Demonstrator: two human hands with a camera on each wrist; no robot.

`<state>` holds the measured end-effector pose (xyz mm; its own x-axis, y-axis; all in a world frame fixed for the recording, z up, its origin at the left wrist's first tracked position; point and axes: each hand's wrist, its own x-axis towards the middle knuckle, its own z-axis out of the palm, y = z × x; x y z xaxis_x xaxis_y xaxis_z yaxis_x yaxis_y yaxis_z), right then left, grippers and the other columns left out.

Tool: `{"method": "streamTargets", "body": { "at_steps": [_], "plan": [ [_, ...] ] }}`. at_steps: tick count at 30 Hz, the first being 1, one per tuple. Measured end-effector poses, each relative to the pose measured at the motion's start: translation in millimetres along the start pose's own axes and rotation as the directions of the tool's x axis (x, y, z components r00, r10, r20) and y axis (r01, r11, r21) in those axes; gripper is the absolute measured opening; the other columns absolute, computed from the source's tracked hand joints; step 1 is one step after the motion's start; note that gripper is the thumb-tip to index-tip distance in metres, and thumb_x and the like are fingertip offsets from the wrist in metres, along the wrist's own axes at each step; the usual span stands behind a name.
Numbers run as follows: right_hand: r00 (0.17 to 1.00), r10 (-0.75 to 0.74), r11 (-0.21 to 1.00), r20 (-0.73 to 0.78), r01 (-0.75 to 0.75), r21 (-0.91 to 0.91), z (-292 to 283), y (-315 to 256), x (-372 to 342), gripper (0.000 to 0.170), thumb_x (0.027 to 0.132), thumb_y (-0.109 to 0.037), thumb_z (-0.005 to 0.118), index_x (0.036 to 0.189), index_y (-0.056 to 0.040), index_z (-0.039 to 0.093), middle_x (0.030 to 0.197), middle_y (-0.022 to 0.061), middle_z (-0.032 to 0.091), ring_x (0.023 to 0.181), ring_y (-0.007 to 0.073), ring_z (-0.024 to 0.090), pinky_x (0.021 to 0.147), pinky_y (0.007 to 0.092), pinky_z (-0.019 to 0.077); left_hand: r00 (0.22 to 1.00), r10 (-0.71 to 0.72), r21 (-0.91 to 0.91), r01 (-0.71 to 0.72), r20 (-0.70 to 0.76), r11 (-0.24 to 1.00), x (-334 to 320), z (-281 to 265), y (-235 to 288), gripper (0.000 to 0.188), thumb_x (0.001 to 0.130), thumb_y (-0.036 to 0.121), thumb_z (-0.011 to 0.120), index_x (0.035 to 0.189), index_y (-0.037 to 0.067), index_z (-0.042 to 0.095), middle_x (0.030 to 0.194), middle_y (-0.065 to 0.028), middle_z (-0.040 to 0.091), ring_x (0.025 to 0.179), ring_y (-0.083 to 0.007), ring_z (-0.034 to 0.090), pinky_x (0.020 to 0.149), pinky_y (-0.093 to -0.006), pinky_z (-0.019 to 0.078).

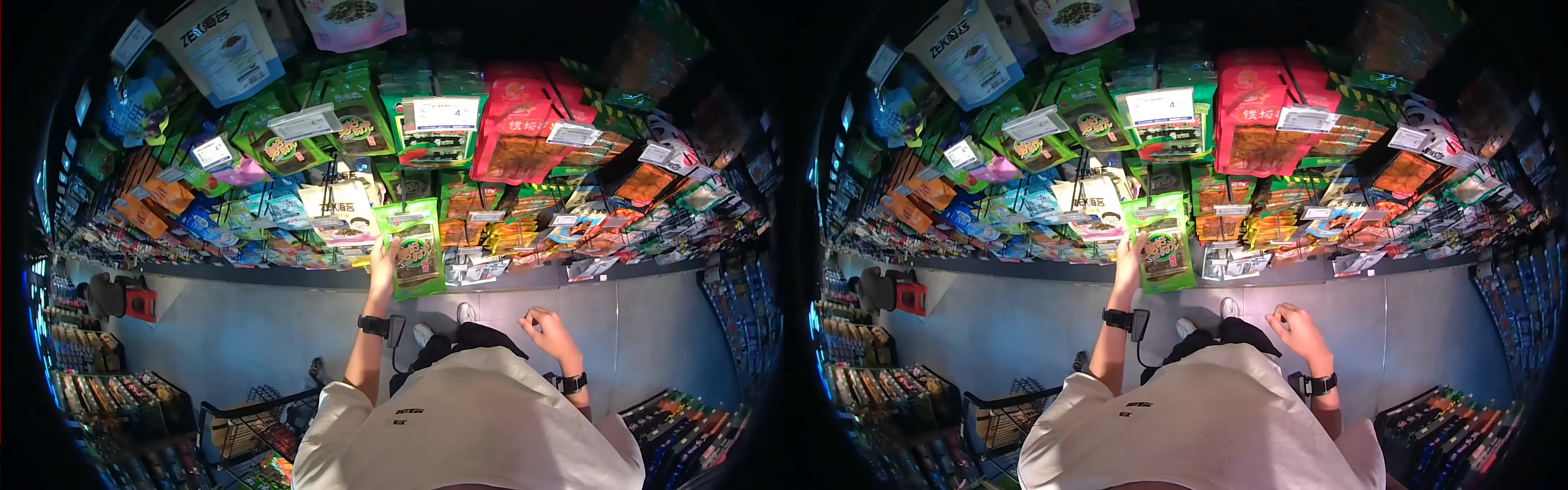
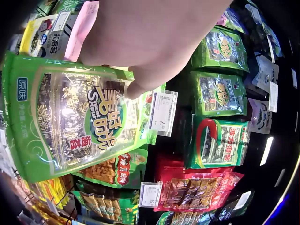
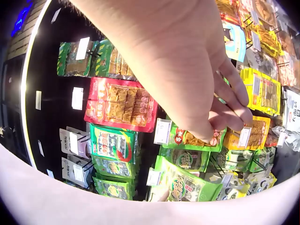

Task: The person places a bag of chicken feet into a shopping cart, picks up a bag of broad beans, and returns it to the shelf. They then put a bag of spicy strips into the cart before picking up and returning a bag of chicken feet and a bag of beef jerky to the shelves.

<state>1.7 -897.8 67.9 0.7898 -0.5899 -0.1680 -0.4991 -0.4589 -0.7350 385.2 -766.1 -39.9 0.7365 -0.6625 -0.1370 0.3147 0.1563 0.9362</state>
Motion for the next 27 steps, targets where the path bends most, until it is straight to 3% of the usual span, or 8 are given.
{"method": "streamTargets", "body": {
  "at_steps": [8,12,13,16,17,24,25,27],
  "plan": [
    [1.000,0.010,1.000,0.015,-0.009,-0.008,-5.1,-12.1,18.0,0.028,0.095,-0.020,0.067,0.081,0.0040,0.060,0.080,0.0196,0.062,0.071,0.0383,0.059,0.068,0.0427,0.0486,0.998,0.069,-0.010,-0.069,0.003,0.998,44.4,2.7,-13.3,0.027,0.101,0.007,0.060,0.126,0.001,0.060,0.115,-0.0047,0.069,0.101,-0.0112,0.062,0.091,-0.0276,0.0485],
    [1.000,0.010,1.000,-0.011,-0.010,0.012,-8.6,-1.1,20.4,0.028,0.095,-0.018,0.068,0.082,0.0047,0.060,0.080,0.0195,0.062,0.071,0.0378,0.060,0.067,0.0422,0.0486,0.993,0.059,0.019,-0.058,-0.106,0.998,80.3,4.2,-38.6,0.031,0.099,0.004,0.059,0.130,-0.001,0.059,0.115,-0.0059,0.069,0.103,-0.0123,0.062,0.091,-0.0267,0.0490],
    [1.000,0.016,0.999,-0.019,-0.015,0.030,-9.9,0.3,20.4,0.028,0.095,-0.018,0.068,0.082,0.0049,0.060,0.079,0.0194,0.062,0.071,0.0375,0.060,0.067,0.0421,0.0485,0.983,0.139,0.049,-0.134,-0.121,0.990,84.5,7.2,-40.2,0.028,0.101,0.008,0.059,0.128,-0.001,0.062,0.112,-0.0051,0.069,0.100,-0.0120,0.062,0.089,-0.0269,0.0492],
    [0.999,0.025,0.998,-0.041,-0.023,0.051,-18.4,1.3,21.6,0.029,0.095,-0.018,0.068,0.081,0.0054,0.059,0.079,0.0190,0.061,0.071,0.0368,0.060,0.067,0.0415,0.0491,0.992,0.031,0.046,-0.025,-0.119,0.999,106.8,-5.1,-58.2,0.026,0.103,0.013,0.058,0.125,0.000,0.064,0.107,-0.0031,0.068,0.096,-0.0111,0.062,0.086,-0.0270,0.0489],
    [0.998,0.024,0.998,-0.049,-0.022,0.050,-22.5,2.6,22.9,0.029,0.095,-0.018,0.068,0.081,0.0055,0.058,0.079,0.0189,0.061,0.071,0.0365,0.060,0.067,0.0412,0.0495,0.984,0.138,0.137,-0.123,-0.109,0.983,109.6,-4.2,-60.2,0.022,0.104,0.016,0.055,0.116,0.001,0.065,0.099,-0.0022,0.067,0.087,-0.0116,0.062,0.076,-0.0289,0.0504],
    [0.998,0.017,0.996,-0.060,-0.012,0.086,-43.0,33.5,32.5,0.028,0.095,-0.016,0.069,0.081,0.0047,0.056,0.078,0.0183,0.061,0.068,0.0331,0.058,0.066,0.0405,0.0493,0.965,-0.197,0.176,0.227,-0.173,0.958,97.4,-4.0,-67.3,0.010,0.100,0.012,0.055,0.095,0.005,0.061,0.080,-0.0019,0.063,0.063,-0.0113,0.057,0.057,-0.0288,0.0478],
    [0.998,0.019,0.994,-0.063,-0.012,0.110,-42.4,38.7,33.0,0.027,0.094,-0.015,0.070,0.081,0.0044,0.056,0.078,0.0181,0.061,0.068,0.0323,0.058,0.066,0.0405,0.0494,0.948,-0.288,0.093,0.302,-0.136,0.949,89.7,-1.5,-65.9,0.015,0.102,0.017,0.055,0.090,0.007,0.057,0.076,-0.0003,0.058,0.055,-0.0098,0.050,0.050,-0.0287,0.0423],
    [1.000,0.001,0.997,-0.019,0.000,0.075,-40.3,59.4,38.4,0.022,0.091,-0.010,0.073,0.085,0.0029,0.056,0.077,0.0167,0.062,0.071,0.0300,0.063,0.068,0.0397,0.0522,0.922,-0.376,0.220,0.387,-0.091,0.895,61.6,-6.2,-58.0,0.022,0.104,0.025,0.052,0.108,0.005,0.062,0.094,-0.0054,0.068,0.077,-0.0140,0.065,0.068,-0.0292,0.0539]
  ]
}}
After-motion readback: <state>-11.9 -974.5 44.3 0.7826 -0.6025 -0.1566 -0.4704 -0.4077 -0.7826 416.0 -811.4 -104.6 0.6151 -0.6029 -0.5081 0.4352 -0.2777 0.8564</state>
